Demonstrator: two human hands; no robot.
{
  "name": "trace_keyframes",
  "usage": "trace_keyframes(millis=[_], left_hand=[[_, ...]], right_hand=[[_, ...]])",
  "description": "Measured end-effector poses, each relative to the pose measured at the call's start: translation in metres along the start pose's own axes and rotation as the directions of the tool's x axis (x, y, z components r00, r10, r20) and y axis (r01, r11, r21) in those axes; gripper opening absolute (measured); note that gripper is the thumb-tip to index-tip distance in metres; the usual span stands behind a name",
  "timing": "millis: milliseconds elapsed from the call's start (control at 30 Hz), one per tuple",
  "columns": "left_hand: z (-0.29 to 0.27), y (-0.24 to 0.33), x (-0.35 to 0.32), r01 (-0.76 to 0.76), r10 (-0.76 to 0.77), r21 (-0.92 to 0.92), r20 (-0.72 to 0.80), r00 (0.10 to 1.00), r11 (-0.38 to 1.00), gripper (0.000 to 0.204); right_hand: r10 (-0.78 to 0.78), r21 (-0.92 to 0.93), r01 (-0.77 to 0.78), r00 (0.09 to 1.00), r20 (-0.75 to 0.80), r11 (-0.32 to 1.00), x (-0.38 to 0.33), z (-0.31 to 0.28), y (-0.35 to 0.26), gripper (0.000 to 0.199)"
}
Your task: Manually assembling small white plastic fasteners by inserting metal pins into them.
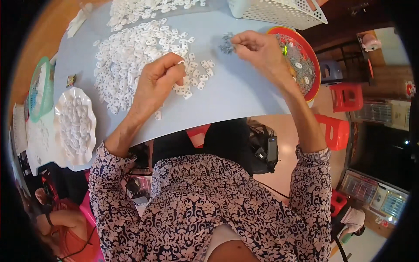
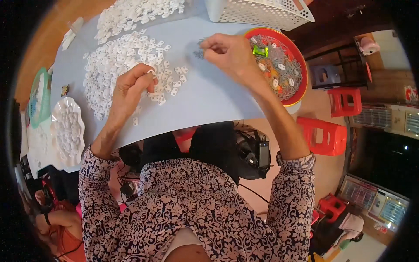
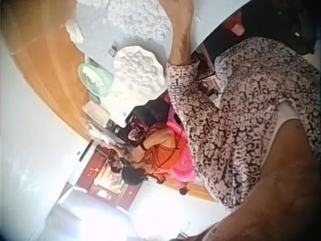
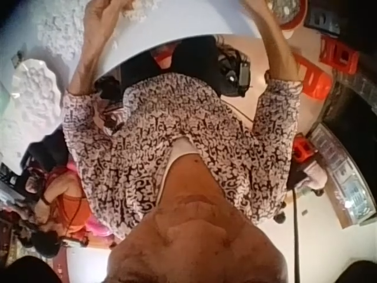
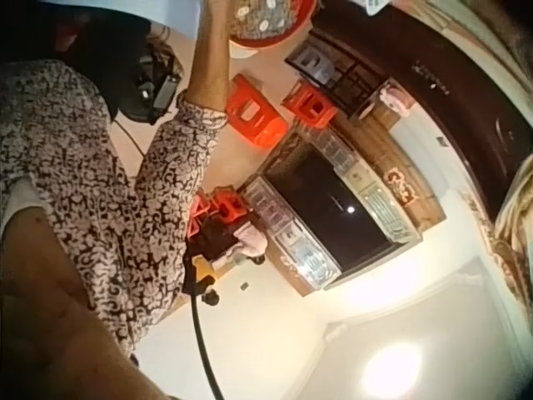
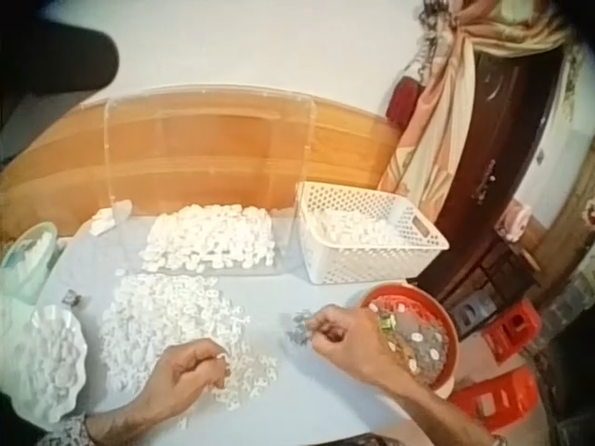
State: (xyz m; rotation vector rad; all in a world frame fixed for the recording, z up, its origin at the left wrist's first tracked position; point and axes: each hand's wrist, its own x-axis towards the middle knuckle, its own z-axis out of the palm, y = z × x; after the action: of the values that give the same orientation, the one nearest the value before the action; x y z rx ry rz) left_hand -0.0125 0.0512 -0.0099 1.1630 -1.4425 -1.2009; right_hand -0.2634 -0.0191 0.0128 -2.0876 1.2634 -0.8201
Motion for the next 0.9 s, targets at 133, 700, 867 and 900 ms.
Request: trace_keyframes(millis=[133,700,867,900], left_hand=[[0.004,0.003,0.0,0.028,-0.027,-0.007,0.019,0.999,1.0,0.012],[0.004,-0.001,0.0,0.032,-0.032,-0.006,0.009,0.999,0.999,0.015],[0.004,0.001,0.001,0.028,-0.029,0.023,0.02,0.999,0.999,0.015],[0.004,0.001,0.001,0.033,-0.033,0.029,0.021,0.999,0.999,0.015]], right_hand=[[0.168,0.466,-0.216,0.975,0.143,0.858,-0.004,0.013,-0.002,0.01],[0.026,-0.205,0.006,0.989,0.148,0.979,-0.001,0.0,-0.001,0.015],[0.068,-0.07,-0.057,0.984,0.167,0.996,-0.002,-0.004,0.001,0.016],[0.041,-0.137,-0.017,0.984,0.175,0.99,-0.004,-0.005,0.0,0.016]])
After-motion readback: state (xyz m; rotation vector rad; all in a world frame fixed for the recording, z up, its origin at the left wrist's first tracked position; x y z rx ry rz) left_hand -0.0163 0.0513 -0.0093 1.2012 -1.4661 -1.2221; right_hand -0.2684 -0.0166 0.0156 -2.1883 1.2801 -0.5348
